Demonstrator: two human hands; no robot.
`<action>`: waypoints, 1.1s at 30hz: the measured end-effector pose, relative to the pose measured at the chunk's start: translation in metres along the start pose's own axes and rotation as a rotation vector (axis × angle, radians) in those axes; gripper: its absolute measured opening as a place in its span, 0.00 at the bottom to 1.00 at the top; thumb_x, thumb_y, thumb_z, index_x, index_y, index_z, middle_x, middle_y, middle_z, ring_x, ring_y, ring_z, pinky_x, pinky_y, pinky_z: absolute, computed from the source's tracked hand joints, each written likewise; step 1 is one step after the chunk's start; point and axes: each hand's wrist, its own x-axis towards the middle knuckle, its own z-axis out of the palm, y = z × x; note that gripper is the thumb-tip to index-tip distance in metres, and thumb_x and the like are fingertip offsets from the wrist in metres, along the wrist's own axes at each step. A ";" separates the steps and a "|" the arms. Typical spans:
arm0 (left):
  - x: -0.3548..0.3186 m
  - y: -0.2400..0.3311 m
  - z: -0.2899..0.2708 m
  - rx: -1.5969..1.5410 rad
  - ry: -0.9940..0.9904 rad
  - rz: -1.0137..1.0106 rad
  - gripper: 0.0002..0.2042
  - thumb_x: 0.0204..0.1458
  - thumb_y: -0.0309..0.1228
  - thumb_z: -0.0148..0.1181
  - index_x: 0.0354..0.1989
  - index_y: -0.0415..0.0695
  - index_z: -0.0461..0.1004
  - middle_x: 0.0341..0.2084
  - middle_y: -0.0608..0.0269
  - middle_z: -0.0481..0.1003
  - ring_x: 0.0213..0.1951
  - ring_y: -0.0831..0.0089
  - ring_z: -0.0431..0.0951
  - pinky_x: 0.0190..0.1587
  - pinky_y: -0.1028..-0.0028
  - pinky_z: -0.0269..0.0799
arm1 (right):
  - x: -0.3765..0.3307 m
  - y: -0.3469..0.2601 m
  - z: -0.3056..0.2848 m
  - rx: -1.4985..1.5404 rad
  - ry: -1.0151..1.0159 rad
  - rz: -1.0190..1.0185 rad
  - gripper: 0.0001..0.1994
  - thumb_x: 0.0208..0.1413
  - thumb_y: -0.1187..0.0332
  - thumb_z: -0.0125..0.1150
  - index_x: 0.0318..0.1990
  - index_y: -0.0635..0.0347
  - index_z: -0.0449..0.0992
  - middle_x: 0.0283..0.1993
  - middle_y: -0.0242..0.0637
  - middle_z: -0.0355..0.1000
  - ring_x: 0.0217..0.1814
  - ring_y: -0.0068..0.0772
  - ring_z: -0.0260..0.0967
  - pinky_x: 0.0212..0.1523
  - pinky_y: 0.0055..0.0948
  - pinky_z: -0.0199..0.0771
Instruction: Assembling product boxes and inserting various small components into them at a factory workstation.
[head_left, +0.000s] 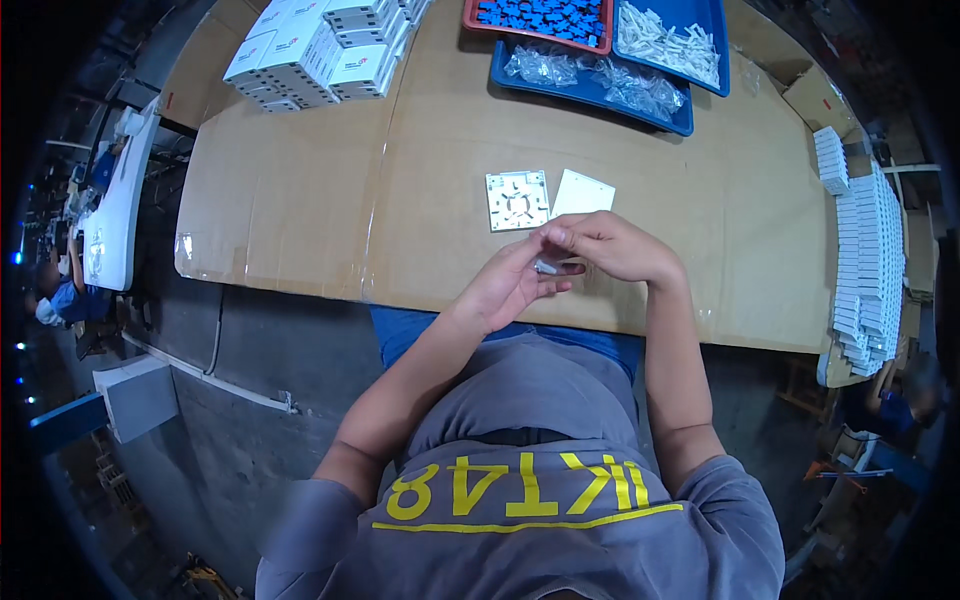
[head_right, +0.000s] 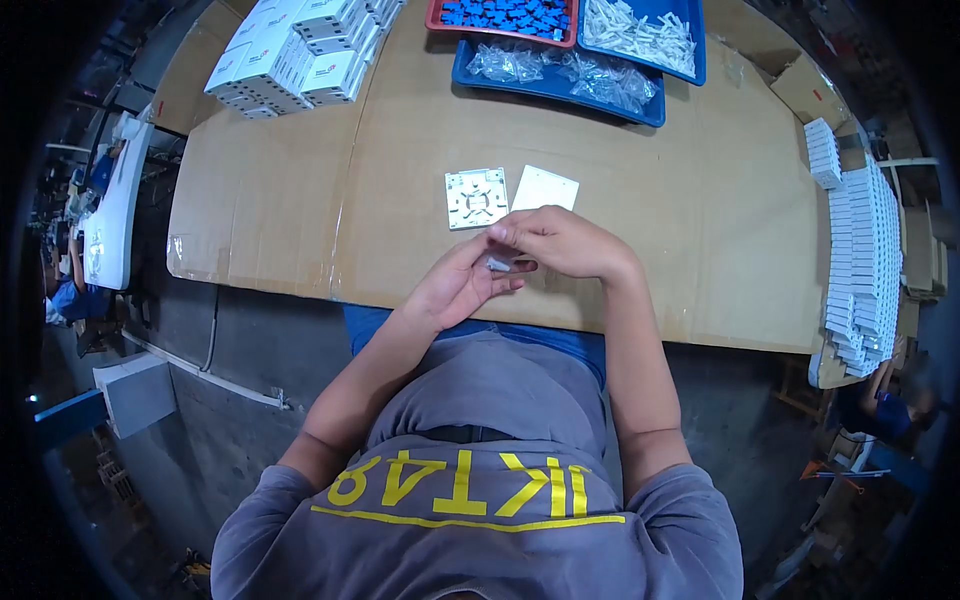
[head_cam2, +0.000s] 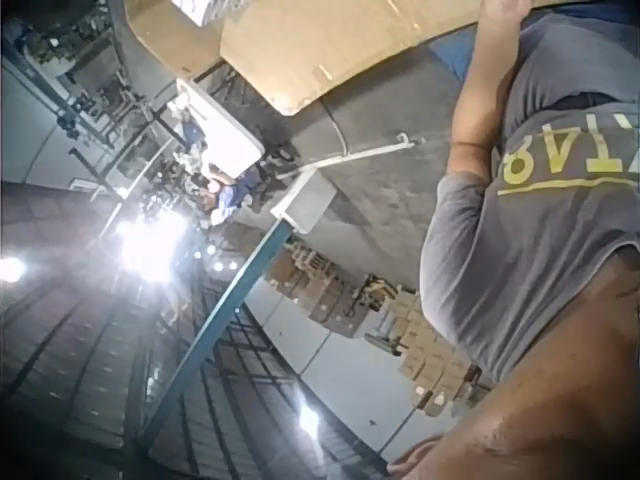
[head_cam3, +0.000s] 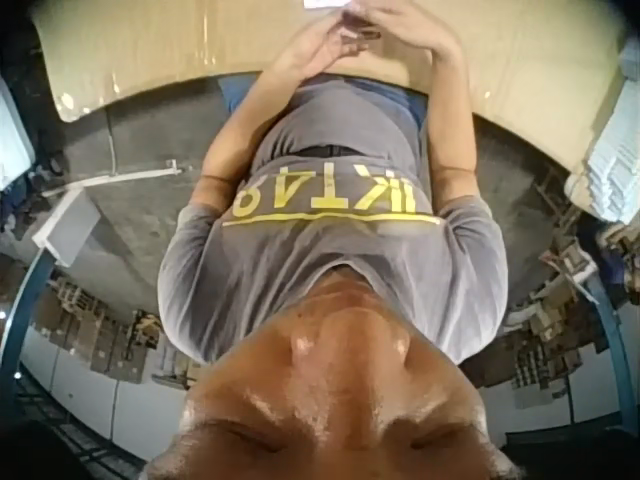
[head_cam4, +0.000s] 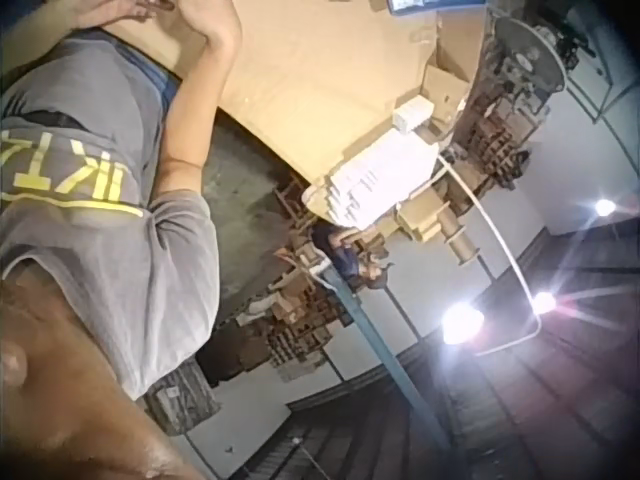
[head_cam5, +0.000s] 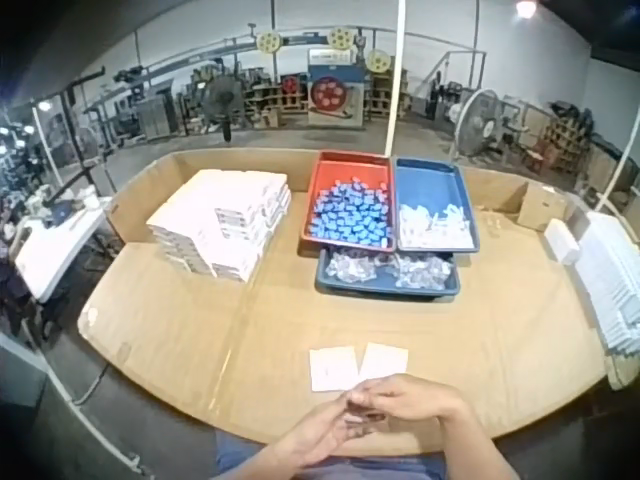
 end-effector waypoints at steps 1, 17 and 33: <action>0.002 -0.001 -0.002 0.004 -0.004 0.002 0.21 0.75 0.46 0.43 0.65 0.45 0.67 0.53 0.60 0.78 0.57 0.64 0.80 0.55 0.65 0.77 | 0.001 0.003 0.002 -0.003 0.004 -0.003 0.21 0.76 0.55 0.51 0.54 0.66 0.81 0.43 0.35 0.83 0.45 0.23 0.75 0.50 0.30 0.76; -0.012 -0.008 -0.016 -0.021 -0.034 -0.052 0.25 0.74 0.45 0.42 0.70 0.39 0.65 0.57 0.56 0.77 0.53 0.68 0.80 0.55 0.67 0.77 | 0.060 0.053 -0.189 -0.343 1.075 -0.142 0.10 0.66 0.65 0.61 0.47 0.59 0.83 0.44 0.41 0.83 0.39 0.35 0.81 0.43 0.35 0.79; -0.025 0.002 -0.020 -0.052 -0.011 -0.033 0.25 0.74 0.45 0.42 0.70 0.39 0.65 0.57 0.56 0.76 0.53 0.67 0.79 0.56 0.68 0.75 | 0.115 0.037 -0.287 -1.282 1.149 0.105 0.05 0.58 0.66 0.65 0.39 0.48 0.85 0.45 0.37 0.76 0.52 0.44 0.76 0.51 0.45 0.79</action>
